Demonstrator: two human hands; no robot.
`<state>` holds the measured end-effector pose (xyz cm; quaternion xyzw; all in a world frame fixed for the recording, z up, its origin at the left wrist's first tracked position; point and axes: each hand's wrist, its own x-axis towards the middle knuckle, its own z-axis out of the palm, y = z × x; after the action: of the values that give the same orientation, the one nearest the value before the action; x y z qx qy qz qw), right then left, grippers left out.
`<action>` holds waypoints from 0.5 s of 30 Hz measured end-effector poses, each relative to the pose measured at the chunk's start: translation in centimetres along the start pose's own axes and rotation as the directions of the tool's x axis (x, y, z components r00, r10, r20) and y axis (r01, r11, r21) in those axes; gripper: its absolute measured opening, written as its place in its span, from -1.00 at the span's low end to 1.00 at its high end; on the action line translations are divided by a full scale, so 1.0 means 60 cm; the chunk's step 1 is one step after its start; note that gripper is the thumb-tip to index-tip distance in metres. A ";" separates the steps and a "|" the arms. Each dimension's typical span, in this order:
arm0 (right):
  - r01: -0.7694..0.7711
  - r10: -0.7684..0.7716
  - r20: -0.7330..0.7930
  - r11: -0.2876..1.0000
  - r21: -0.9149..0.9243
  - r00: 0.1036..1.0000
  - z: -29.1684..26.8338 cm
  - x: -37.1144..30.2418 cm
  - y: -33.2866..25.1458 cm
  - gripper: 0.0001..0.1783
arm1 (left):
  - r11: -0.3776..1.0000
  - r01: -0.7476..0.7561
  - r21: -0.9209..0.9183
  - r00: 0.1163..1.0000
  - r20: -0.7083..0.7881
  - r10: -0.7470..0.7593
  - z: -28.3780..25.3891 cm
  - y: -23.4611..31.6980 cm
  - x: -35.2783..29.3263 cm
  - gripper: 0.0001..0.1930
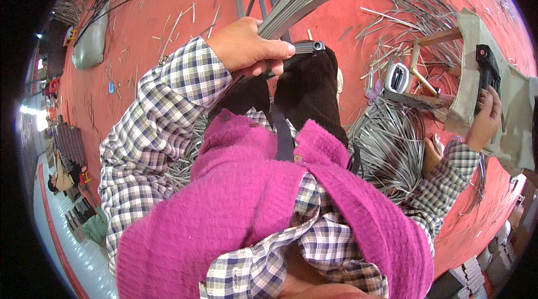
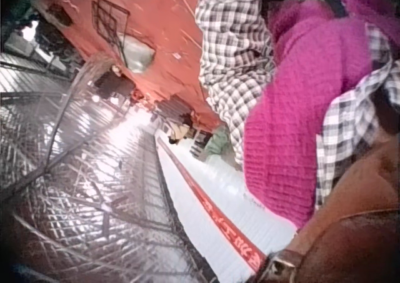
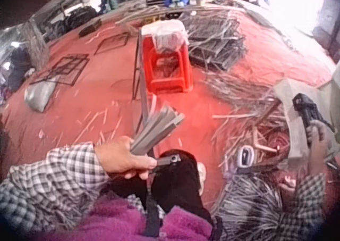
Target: The person sits on the floor and assembles a metal frame by inserting thin metal rods into slots on a rectangular frame. They use a handheld power tool to secure the rods in place, repeating the process for multiple rods.
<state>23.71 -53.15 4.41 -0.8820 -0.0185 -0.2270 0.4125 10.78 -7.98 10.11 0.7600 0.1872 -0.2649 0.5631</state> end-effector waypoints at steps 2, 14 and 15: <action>0.132 -0.156 -0.052 0.941 -0.313 0.986 -0.035 0.025 0.065 -0.64 | 1.000 -0.009 -0.018 1.000 -0.006 0.009 0.004 -0.008 -0.003 -0.79; 0.045 0.069 0.111 0.619 -0.784 0.991 -0.051 0.102 0.273 -0.36 | 0.995 0.014 -0.103 1.000 0.003 -0.013 -0.002 -0.020 -0.006 -0.81; 0.041 0.069 0.110 0.642 -0.766 0.992 -0.042 0.115 0.279 -0.35 | 0.994 0.016 -0.106 1.000 0.017 -0.014 -0.002 -0.021 -0.006 -0.81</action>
<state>32.62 -67.11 -3.37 -0.9865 0.0594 -0.1528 -0.0001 9.77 -7.47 9.39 0.7255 0.2020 -0.2650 0.6022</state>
